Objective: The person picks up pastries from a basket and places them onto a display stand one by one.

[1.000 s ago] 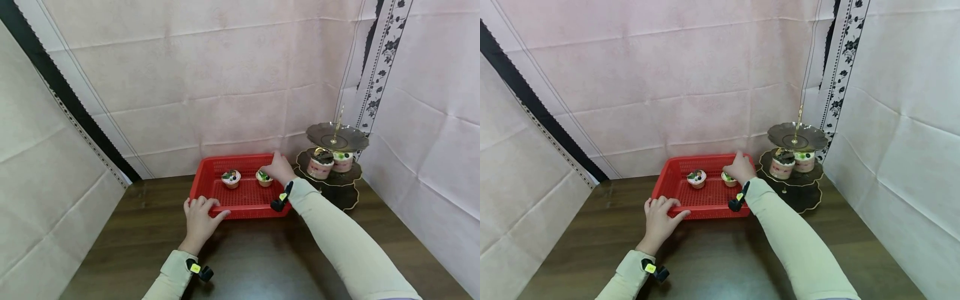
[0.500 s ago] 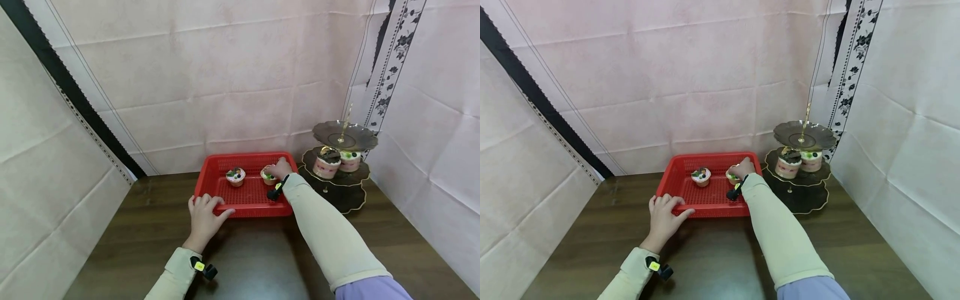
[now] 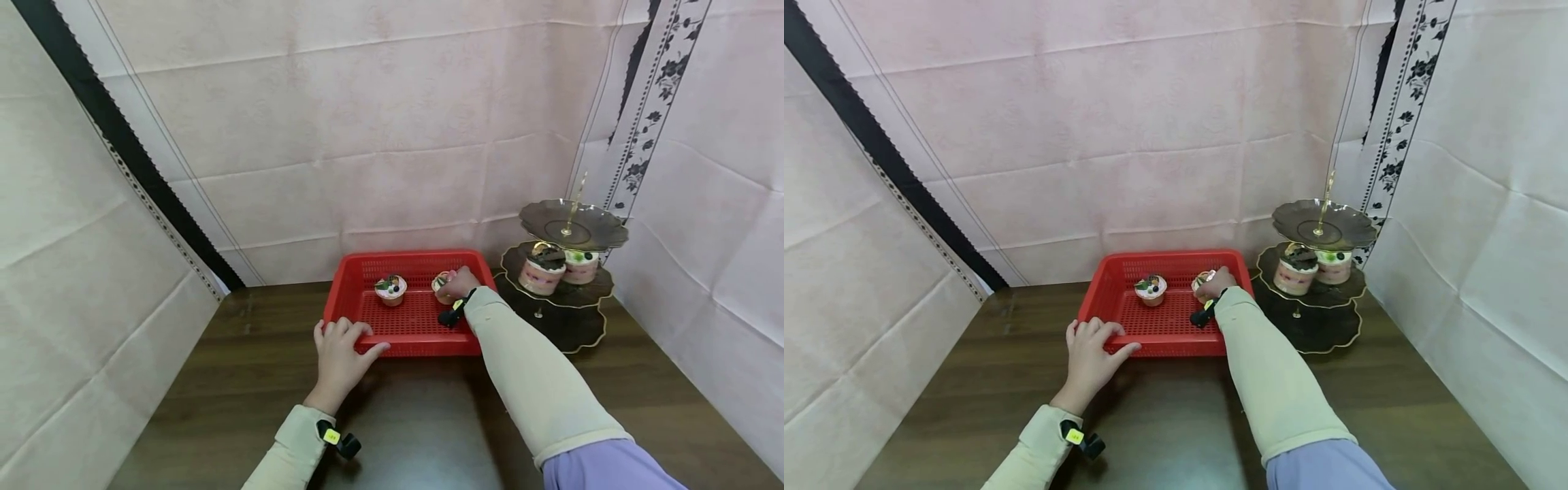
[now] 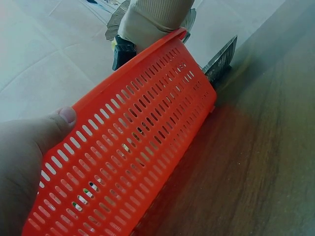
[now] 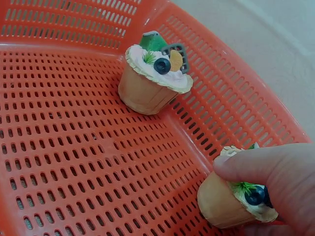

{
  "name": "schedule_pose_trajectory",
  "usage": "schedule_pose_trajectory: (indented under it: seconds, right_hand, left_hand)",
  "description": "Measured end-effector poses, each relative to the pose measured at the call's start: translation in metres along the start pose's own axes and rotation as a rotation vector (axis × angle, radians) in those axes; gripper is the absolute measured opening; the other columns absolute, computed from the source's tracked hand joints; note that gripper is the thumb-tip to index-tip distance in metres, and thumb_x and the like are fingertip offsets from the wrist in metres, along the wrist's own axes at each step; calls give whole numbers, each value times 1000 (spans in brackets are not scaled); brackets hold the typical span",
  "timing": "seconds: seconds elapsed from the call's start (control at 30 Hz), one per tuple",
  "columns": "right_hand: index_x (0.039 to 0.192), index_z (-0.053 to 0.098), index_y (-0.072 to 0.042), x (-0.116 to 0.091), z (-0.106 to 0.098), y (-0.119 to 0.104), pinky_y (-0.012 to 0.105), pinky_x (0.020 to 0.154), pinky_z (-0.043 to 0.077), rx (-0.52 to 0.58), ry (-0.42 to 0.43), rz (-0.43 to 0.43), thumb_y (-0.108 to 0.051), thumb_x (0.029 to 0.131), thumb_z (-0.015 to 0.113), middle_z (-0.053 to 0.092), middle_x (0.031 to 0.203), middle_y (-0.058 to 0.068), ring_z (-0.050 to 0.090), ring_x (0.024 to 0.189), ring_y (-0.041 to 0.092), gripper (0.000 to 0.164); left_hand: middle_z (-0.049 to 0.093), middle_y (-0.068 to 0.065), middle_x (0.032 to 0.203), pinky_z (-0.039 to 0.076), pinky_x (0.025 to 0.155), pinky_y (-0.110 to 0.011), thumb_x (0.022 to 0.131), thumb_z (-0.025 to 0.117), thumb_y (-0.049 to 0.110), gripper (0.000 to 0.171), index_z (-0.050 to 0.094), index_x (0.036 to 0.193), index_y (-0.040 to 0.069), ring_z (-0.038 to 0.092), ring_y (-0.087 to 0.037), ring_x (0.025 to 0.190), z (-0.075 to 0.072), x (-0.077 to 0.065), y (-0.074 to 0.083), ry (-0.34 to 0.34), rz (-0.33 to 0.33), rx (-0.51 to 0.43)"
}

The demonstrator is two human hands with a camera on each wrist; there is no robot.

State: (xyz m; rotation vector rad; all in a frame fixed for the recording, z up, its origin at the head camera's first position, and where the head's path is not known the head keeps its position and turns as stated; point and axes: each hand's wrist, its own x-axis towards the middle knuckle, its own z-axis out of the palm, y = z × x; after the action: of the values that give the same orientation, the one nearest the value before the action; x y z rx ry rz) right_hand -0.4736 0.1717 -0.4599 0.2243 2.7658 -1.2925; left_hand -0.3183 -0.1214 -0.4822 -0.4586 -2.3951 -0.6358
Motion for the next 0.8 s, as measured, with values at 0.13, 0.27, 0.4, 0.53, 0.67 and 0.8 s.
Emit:
schedule_pose_trajectory:
  seconds: [0.13,0.27,0.4,0.53,0.67,0.8]
  right_hand:
    - [110,45,-2,-2,-4,0,31,72,44,1,-27,-19,-13,71,80,48,100,11,47,87,25,54]
    - [95,45,-6,-3,-5,-1,29,62,37,-31,-33,-31,-11,69,78,43,88,8,41,76,23,42]
    - [89,49,-7,0,-6,-1,29,58,37,-58,-31,-22,-16,68,79,46,83,7,44,72,22,37]
    - [88,56,-6,3,-8,-2,30,58,40,-60,-34,2,-21,68,81,51,83,8,49,73,23,34]
    - [93,57,-6,3,-10,-2,30,62,43,-52,-29,-3,-26,69,81,54,87,9,52,77,24,39]
    - [93,51,-9,-3,-14,-6,31,64,42,-14,-35,-31,-27,70,81,51,87,7,51,78,24,42]
  left_hand:
    - [56,-1,90,17,112,-65,77,84,53,37,67,90,23,52,-27,93,1,0,1,-1,1,-1]
    - [56,-1,89,17,112,-65,77,85,52,37,68,90,22,52,-27,93,1,0,2,3,1,-1]
    - [55,-1,89,17,112,-65,77,85,52,37,67,90,23,51,-27,93,1,0,1,2,-1,0]
    - [55,-1,89,17,112,-65,77,84,52,36,67,90,23,51,-28,92,1,0,0,2,3,-5]
    - [54,-1,88,18,111,-65,77,84,52,36,68,89,23,51,-28,91,2,0,-1,7,11,-5]
    - [54,-2,88,18,111,-65,77,85,52,36,68,89,22,52,-28,90,3,0,-3,11,16,0]
